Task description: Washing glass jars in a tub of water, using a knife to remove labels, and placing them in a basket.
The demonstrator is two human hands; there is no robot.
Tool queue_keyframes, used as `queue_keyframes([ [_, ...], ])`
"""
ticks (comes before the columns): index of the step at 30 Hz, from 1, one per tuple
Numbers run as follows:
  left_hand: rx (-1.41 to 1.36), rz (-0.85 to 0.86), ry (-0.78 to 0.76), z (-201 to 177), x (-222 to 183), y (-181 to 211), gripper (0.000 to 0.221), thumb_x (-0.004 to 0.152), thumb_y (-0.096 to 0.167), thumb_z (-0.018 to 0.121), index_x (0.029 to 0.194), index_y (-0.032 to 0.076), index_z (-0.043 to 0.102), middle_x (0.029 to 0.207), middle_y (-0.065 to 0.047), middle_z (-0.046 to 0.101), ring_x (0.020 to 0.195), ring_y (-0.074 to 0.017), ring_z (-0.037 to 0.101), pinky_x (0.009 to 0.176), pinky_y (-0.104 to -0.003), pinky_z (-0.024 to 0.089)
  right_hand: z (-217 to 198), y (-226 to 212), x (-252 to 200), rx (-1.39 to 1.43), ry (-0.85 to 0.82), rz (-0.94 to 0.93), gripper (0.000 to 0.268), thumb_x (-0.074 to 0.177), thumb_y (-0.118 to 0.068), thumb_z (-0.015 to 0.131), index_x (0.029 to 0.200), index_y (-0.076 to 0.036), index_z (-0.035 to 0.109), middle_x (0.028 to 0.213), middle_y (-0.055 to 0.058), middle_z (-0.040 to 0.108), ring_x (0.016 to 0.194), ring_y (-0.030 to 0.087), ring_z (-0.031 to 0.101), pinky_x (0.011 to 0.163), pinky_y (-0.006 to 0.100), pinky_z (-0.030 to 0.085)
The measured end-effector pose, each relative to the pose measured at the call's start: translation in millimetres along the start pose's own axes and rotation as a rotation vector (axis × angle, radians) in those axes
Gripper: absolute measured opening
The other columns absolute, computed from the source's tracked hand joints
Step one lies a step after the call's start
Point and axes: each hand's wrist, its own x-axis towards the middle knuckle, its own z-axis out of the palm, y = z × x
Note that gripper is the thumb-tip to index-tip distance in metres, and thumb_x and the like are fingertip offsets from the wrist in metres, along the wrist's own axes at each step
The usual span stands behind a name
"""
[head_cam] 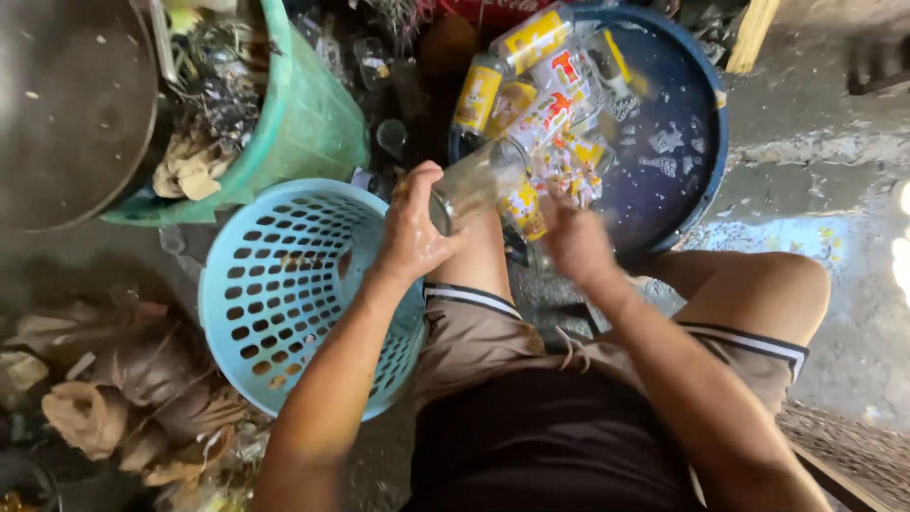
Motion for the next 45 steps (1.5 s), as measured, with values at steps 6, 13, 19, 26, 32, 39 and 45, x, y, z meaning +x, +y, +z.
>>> queue_keyframes([
  [6, -0.205, -0.228, -0.009, -1.4, -6.4, 1.6, 0.076, 0.047, 0.007, 0.088, 0.117, 0.007, 0.057, 0.112, -0.022, 0.063, 0.108, -0.0464, 0.064, 0.092, -0.051, 0.054, 7.2, -37.4, -36.8, 0.113, 0.004, -0.135, 0.049, 0.103, -0.043, 0.048, 0.147, -0.025, 0.057, 0.081, 0.026, 0.075, 0.076, 0.042, 0.075, 0.07, 0.057, 0.059],
  [13, -0.224, -0.41, -0.023, 6.9, -20.0, -10.3, 0.079, 0.057, 0.016, 0.092, 0.127, 0.009, 0.056, 0.121, -0.022, 0.063, 0.114, -0.0437, 0.063, 0.098, -0.049, 0.051, 36.5, 7.0, -6.3, 0.099, -0.027, 0.237, 0.047, 0.098, -0.058, 0.057, 0.104, -0.017, 0.08, 0.07, 0.023, 0.071, 0.082, 0.043, 0.073, 0.069, 0.055, 0.059],
  [19, -0.732, -0.847, 0.143, -5.9, -14.1, -29.6, 0.067, 0.072, 0.015, 0.092, 0.127, 0.008, 0.054, 0.098, -0.015, 0.067, 0.071, -0.0228, 0.068, 0.051, -0.035, 0.062, 15.4, 61.4, 23.0, 0.418, 0.027, 0.254, 0.043, 0.106, -0.042, 0.051, 0.128, -0.01, 0.071, 0.111, 0.022, 0.074, 0.112, 0.045, 0.065, 0.094, 0.06, 0.05],
  [26, -0.72, -1.178, -0.002, -9.3, -2.8, -11.4, 0.096, 0.077, 0.06, 0.081, 0.141, -0.002, 0.047, 0.122, -0.031, 0.056, 0.094, -0.04, 0.069, 0.068, -0.05, 0.064, 22.5, 50.8, 15.5, 0.591, -0.215, 0.078, 0.054, 0.111, -0.041, 0.045, 0.073, -0.014, 0.072, 0.038, 0.005, 0.057, 0.038, 0.021, 0.063, 0.053, 0.036, 0.055],
  [32, -0.474, -0.654, -0.067, -8.4, -11.7, -20.2, 0.093, 0.062, 0.024, 0.1, 0.14, 0.011, 0.053, 0.123, -0.022, 0.062, 0.118, -0.0355, 0.06, 0.1, -0.043, 0.051, 2.6, 46.3, 15.1, 0.602, -0.26, 0.182, 0.059, 0.11, -0.042, 0.047, 0.066, -0.009, 0.066, 0.042, 0.012, 0.06, 0.038, 0.023, 0.063, 0.044, 0.035, 0.053],
  [39, -0.273, -0.731, 0.12, -108.7, -21.1, -27.1, 0.068, 0.07, 0.036, 0.093, 0.122, 0.015, 0.054, 0.1, -0.003, 0.061, 0.089, -0.0142, 0.056, 0.079, -0.026, 0.047, -45.4, 55.7, 6.8, 0.253, -0.048, 0.384, 0.031, 0.107, -0.033, 0.044, 0.108, -0.02, 0.072, 0.082, 0.003, 0.059, 0.068, 0.015, 0.051, 0.053, 0.038, 0.042],
  [45, 0.028, -1.345, 0.007, -174.8, -79.0, -35.8, 0.076, 0.062, 0.035, 0.075, 0.131, 0.019, 0.05, 0.111, -0.003, 0.066, 0.092, -0.0214, 0.064, 0.071, -0.036, 0.047, -42.4, 85.1, -15.4, 0.119, -0.152, 0.42, 0.048, 0.116, -0.035, 0.034, 0.084, -0.007, 0.056, 0.057, 0.009, 0.058, 0.048, 0.026, 0.051, 0.056, 0.041, 0.043],
])
